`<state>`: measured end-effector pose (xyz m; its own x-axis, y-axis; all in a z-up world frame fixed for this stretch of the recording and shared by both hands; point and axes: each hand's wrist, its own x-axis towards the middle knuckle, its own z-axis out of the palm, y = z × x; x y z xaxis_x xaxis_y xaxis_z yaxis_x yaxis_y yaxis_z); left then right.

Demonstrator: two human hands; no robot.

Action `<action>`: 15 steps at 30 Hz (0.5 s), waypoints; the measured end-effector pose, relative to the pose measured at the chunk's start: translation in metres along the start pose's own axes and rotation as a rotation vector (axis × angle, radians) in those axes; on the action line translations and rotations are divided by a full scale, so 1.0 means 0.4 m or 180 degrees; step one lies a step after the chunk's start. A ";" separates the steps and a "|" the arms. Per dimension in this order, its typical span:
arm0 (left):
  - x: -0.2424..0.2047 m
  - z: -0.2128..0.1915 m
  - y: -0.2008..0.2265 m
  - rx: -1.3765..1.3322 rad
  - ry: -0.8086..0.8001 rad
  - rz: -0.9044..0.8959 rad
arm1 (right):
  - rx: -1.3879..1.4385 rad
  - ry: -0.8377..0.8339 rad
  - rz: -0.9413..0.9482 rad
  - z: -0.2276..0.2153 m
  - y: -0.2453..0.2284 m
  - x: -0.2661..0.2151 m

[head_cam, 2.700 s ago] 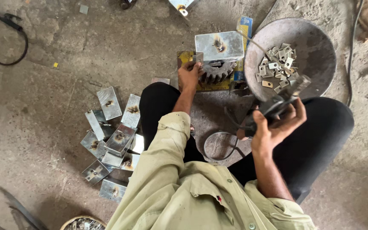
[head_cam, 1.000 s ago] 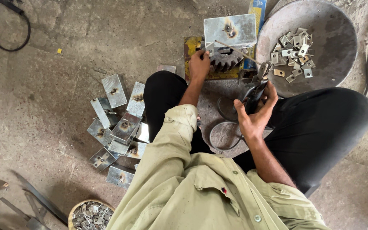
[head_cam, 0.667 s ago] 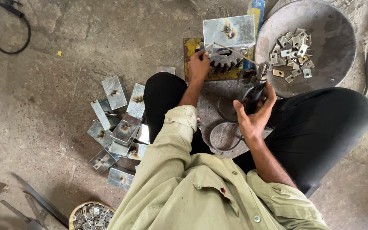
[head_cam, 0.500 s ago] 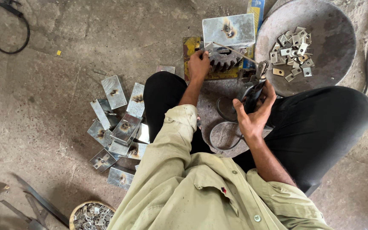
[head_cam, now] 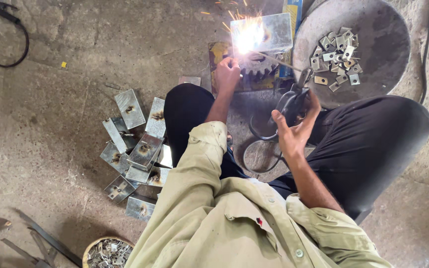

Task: The person sits on the floor and uses a handheld welding tool to weld small metal brackets. They pick up a bracket, place it on a metal gear, weld it, and then move the finished piece to a pile on the floor. This process is repeated continuously.

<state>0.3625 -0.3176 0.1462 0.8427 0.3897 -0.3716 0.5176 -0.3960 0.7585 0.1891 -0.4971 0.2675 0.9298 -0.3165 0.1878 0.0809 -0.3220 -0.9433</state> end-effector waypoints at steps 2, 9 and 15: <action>0.012 0.016 -0.026 -0.0090 -0.0067 0.0028 | 0.0515 0.0039 0.0287 -0.003 0.003 0.002; 0.067 0.080 -0.136 -0.0247 0.0062 0.0272 | 0.1787 0.0650 0.1796 -0.015 0.122 0.019; 0.096 0.103 -0.172 -0.0211 0.0155 0.0366 | 0.1743 0.0443 0.1509 -0.018 0.073 0.013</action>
<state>0.3653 -0.3097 0.0575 0.8869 0.3853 -0.2548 0.4055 -0.3851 0.8290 0.1937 -0.5147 0.2431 0.8582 -0.4332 -0.2753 -0.1168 0.3576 -0.9265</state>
